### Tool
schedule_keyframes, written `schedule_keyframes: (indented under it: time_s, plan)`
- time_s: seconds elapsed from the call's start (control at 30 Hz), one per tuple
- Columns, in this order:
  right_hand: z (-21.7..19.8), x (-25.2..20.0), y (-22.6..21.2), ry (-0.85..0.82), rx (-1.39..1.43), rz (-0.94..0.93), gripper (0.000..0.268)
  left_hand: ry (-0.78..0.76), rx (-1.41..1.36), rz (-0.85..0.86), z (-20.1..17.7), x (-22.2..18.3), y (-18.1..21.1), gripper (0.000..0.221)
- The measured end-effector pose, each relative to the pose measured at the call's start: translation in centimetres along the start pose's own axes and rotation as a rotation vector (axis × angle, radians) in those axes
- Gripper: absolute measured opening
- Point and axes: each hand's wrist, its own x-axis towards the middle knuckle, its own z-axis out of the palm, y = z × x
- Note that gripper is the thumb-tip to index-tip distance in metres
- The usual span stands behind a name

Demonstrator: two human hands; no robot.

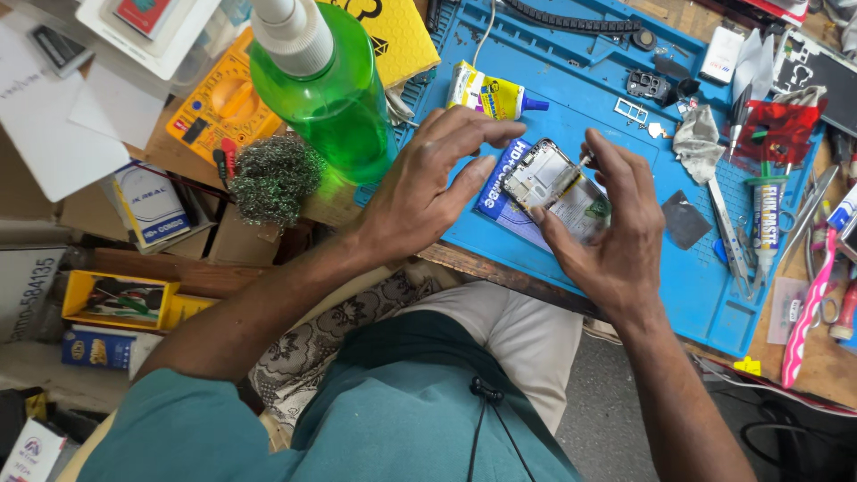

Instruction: The person disassembles a smartphone, removes the back cover and battery, and then reassembles the device. They handle the phone's internal components, including the motherboard and battery, and use a metal prying tool to separate the casing.

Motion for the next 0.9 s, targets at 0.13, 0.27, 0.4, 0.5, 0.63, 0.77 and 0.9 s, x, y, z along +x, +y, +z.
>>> schedule_keyframes:
  time_s: [0.13,0.27,0.4,0.5,0.63,0.77,0.9]
  plan:
    - [0.3,-0.5,0.1,0.013,-0.012,0.024,0.082,-0.025,0.146,0.023,-0.1,-0.5,0.1,0.036]
    - [0.8,-0.7,0.4,0.014,-0.034,0.032,0.081,-0.012,0.150,0.071,0.3,-0.8,-0.6,0.036]
    - [1.1,-1.2,0.8,-0.001,-0.006,0.074,0.076,-0.004,0.116,0.046,0.3,-1.3,-2.3,0.037]
    - [1.6,-1.2,0.7,-0.016,0.023,0.111,0.068,0.007,0.105,0.026,1.0,-1.5,-3.2,0.033]
    - [1.3,0.5,0.1,-0.108,-0.134,0.068,0.061,-0.043,0.177,0.061,0.6,-1.7,-3.5,0.037]
    - [1.0,2.6,-0.8,-0.245,-0.262,0.034,0.062,-0.036,0.228,0.089,0.4,-1.5,-3.1,0.041]
    - [0.9,3.7,-1.4,-0.336,-0.282,0.062,0.060,-0.052,0.236,0.066,0.6,-1.6,-3.2,0.040]
